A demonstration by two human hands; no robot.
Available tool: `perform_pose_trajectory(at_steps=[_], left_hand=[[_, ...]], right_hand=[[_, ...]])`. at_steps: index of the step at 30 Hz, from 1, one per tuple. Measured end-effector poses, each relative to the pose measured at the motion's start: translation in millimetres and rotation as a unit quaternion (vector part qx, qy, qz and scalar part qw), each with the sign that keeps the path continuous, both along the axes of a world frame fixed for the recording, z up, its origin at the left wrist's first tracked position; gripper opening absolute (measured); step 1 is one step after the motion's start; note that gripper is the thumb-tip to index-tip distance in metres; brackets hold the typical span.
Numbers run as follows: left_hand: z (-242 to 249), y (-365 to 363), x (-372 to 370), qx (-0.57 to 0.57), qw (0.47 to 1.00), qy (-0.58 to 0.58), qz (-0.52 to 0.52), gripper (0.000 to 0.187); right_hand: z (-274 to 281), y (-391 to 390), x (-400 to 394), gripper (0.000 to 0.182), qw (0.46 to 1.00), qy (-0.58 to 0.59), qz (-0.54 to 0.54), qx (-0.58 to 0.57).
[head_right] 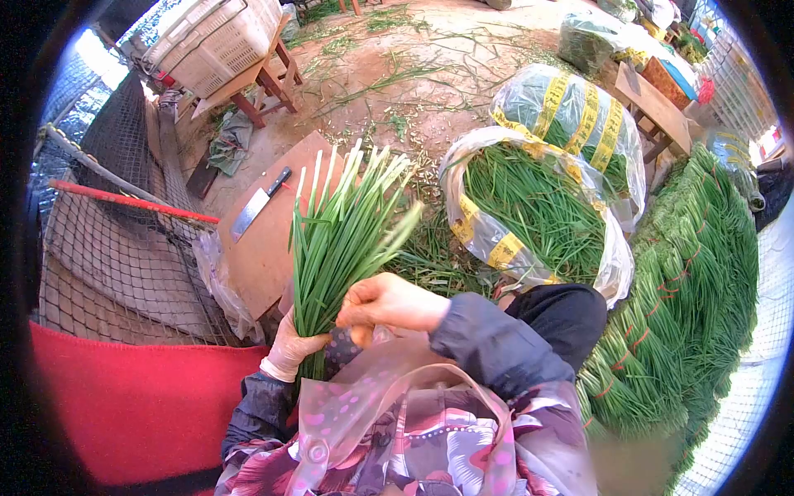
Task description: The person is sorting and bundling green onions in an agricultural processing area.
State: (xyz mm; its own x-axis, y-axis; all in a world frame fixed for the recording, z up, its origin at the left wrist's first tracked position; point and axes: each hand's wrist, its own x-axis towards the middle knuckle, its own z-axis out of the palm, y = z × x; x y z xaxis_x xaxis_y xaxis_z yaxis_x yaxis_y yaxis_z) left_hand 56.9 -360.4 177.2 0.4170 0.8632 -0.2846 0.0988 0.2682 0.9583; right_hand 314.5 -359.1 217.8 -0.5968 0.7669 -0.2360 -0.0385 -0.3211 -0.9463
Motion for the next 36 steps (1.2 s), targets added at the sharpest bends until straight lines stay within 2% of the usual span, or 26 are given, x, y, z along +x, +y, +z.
perform_pose_trajectory(at_steps=[1,3,5,6,7,8,9,11,13,14,16,17,18,19,20,21,22,23,24,25,27,28,30,31,34,36], left_hand=[[-2.2,2.4,-2.2,0.001,1.0,-0.003,0.0,0.059],[-10.5,2.2,-6.2,-0.061,0.997,-0.044,0.0,0.057],[-15.0,3.9,-4.0,-0.048,0.998,-0.049,-0.002,0.056],[-17.3,3.0,-1.4,-0.037,0.998,-0.051,-0.001,0.056],[-19.3,1.9,-0.2,-0.035,0.998,-0.055,-0.006,0.056],[-21.6,2.5,1.8,-0.021,0.998,-0.054,-0.012,0.058],[-22.8,1.5,3.5,-0.012,0.998,-0.053,-0.017,0.06],[-21.9,-1.3,6.3,0.01,0.999,-0.021,-0.035,0.06],[-20.6,-5.6,6.3,0.0,0.999,-0.018,-0.039,0.059],[-18.8,-4.8,6.1,0.001,0.999,-0.017,-0.041,0.059],[-15.5,-5.6,6.5,0.006,0.999,-0.034,-0.015,0.057],[-11.8,-4.1,2.2,0.005,0.999,-0.035,-0.015,0.057],[-4.9,-0.6,-11.0,-0.042,0.998,-0.033,-0.026,0.056],[1.9,0.8,-18.7,-0.088,0.995,-0.033,-0.034,0.055],[6.4,-1.3,-12.6,-0.064,0.998,-0.027,-0.006,0.049],[21.7,1.3,-14.9,-0.142,0.987,-0.081,0.013,0.043],[23.7,4.4,-18.2,-0.156,0.984,-0.089,0.01,0.043],[24.9,8.1,-19.5,-0.169,0.98,-0.102,0.005,0.043],[25.4,15.2,-26.1,-0.172,0.976,-0.129,-0.026,0.038],[24.2,22.5,-29.2,-0.176,0.97,-0.159,-0.061,0.034],[31.8,21.2,-23.3,-0.141,0.981,-0.121,-0.053,0.029],[28.6,21.0,-24.2,-0.164,0.972,-0.165,-0.044,0.028],[29.1,20.8,-20.0,-0.19,0.953,-0.234,-0.04,0.028],[31.5,20.2,-17.9,-0.188,0.954,-0.229,-0.04,0.028],[41.3,13.0,-12.3,-0.179,0.953,-0.239,-0.055,0.025],[36.1,10.1,-19.3,-0.179,0.949,-0.25,-0.069,0.029]], right_hand=[[20.7,-8.3,18.7,0.017,0.996,0.014,0.007,0.083],[32.7,-19.2,68.7,0.015,0.963,0.138,-0.061,0.223],[32.2,-12.0,93.9,0.013,0.891,0.419,-0.106,0.139],[29.5,3.2,98.9,0.02,0.96,0.168,-0.209,0.08],[20.6,16.4,98.8,0.029,0.95,-0.093,-0.298,0.015],[5.7,25.3,90.4,0.048,0.929,-0.217,-0.298,0.036],[-1.8,31.2,84.4,0.055,0.936,-0.206,-0.285,0.017],[-2.3,37.3,66.3,0.045,0.935,-0.226,-0.273,0.015],[-35.6,51.1,59.4,0.033,0.96,-0.152,-0.229,-0.055],[-40.4,51.7,59.1,0.028,0.961,-0.103,-0.252,-0.051],[-40.0,47.3,73.6,0.026,0.916,-0.021,-0.4,-0.026],[-41.9,46.2,90.9,0.022,0.862,0.065,-0.502,-0.02],[-48.5,42.6,152.8,0.019,0.796,0.165,-0.582,0.02],[-59.8,35.9,183.8,0.017,0.778,0.125,-0.614,0.045],[-68.2,35.6,190.6,0.015,0.776,0.143,-0.613,0.043],[-64.6,14.1,204.8,0.01,0.844,-0.13,-0.52,0.009],[-72.6,3.7,199.9,0.013,0.827,-0.478,-0.227,0.19],[-67.2,1.7,196.4,0.02,0.87,-0.427,-0.199,0.144],[-75.3,-16.3,169.3,0.022,0.699,-0.709,-0.046,0.077],[-72.2,-19.5,156.8,0.027,0.689,-0.718,-0.054,0.081],[-51.8,-20.3,134.9,0.027,0.871,-0.467,-0.141,-0.049],[-55.2,-21.0,123.4,0.027,0.876,-0.46,-0.139,-0.05],[-61.1,-21.5,102.8,0.024,0.951,-0.279,-0.122,-0.052],[-69.9,-20.9,95.5,0.022,0.974,-0.156,-0.153,-0.064],[-76.7,-11.5,94.1,0.023,0.981,-0.06,-0.177,-0.052],[-87.7,-0.7,106.5,0.026,0.941,-0.022,-0.335,-0.054]])
